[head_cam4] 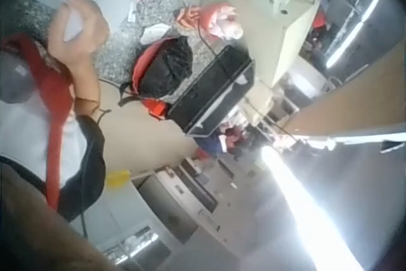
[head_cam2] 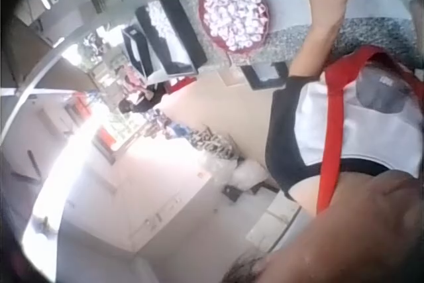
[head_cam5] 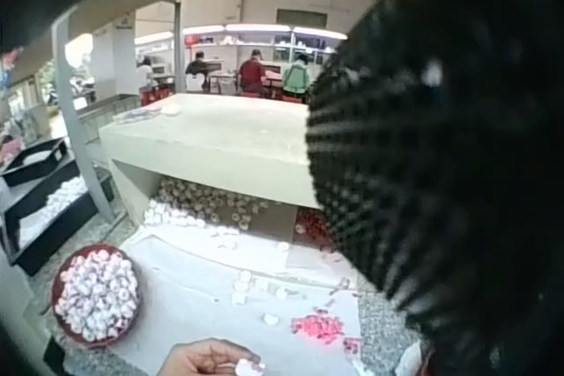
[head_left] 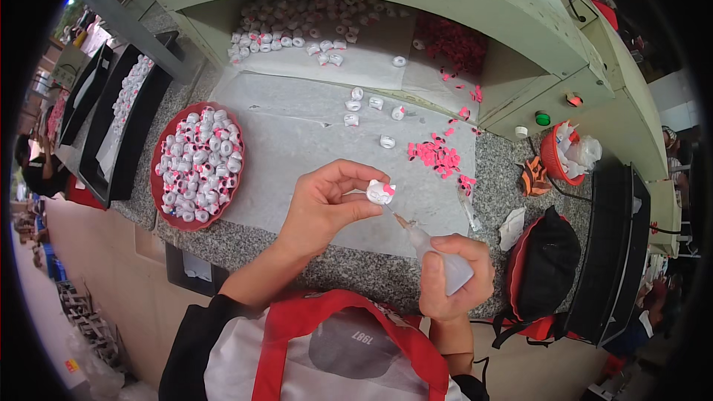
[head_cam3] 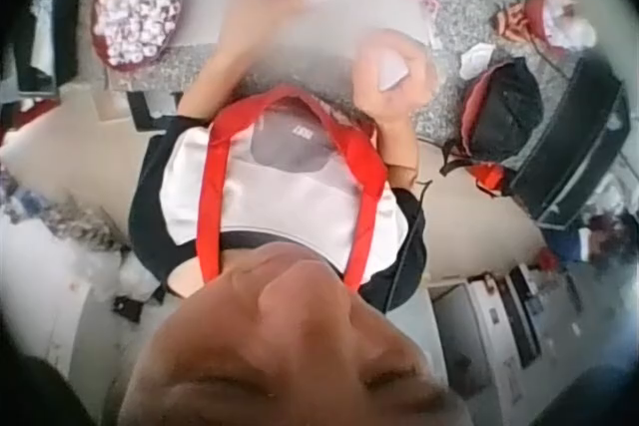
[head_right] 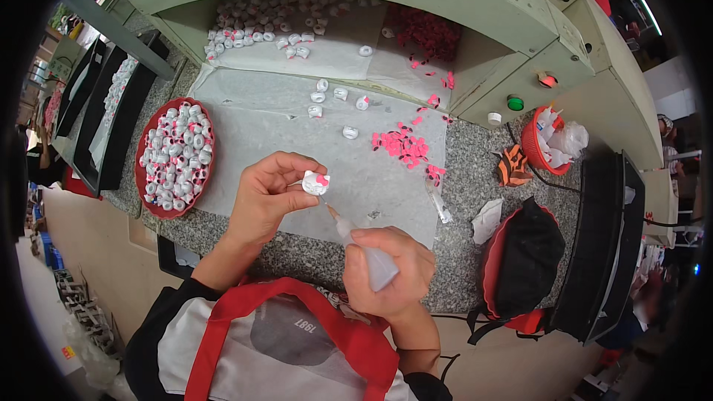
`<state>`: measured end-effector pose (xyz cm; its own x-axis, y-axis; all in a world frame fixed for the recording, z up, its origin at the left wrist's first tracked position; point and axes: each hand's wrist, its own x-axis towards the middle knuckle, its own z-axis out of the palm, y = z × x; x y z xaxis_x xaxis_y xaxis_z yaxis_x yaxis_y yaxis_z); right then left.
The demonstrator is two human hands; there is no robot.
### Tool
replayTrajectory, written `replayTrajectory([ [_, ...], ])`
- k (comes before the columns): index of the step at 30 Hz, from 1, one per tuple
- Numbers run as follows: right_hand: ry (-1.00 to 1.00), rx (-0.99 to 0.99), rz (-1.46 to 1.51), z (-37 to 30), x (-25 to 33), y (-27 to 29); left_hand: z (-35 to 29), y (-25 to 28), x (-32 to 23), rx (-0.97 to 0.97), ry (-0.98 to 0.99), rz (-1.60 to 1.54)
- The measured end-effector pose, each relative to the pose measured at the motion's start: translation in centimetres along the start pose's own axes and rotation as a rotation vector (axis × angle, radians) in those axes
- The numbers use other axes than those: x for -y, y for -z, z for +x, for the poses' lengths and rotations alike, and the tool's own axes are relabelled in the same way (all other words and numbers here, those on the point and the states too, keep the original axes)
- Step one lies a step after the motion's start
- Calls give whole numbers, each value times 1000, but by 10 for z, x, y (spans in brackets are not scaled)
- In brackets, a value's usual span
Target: Applying glue and attaching small pink bows to white cat figurines at a factory workstation.
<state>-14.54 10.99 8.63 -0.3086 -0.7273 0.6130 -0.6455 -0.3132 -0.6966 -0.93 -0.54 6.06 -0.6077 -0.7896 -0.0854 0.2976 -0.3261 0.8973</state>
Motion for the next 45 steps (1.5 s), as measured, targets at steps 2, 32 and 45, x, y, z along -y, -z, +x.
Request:
replayTrajectory([
  [2,-157,-61,41,-4,3,-5,-1,0,0,10,11,16],
  [32,-505,278,309,23,-24,-33,1,4,21,-49,-148,97],
  [45,-631,131,297,16,-19,-38,-6,9,8,65,-97,26],
])
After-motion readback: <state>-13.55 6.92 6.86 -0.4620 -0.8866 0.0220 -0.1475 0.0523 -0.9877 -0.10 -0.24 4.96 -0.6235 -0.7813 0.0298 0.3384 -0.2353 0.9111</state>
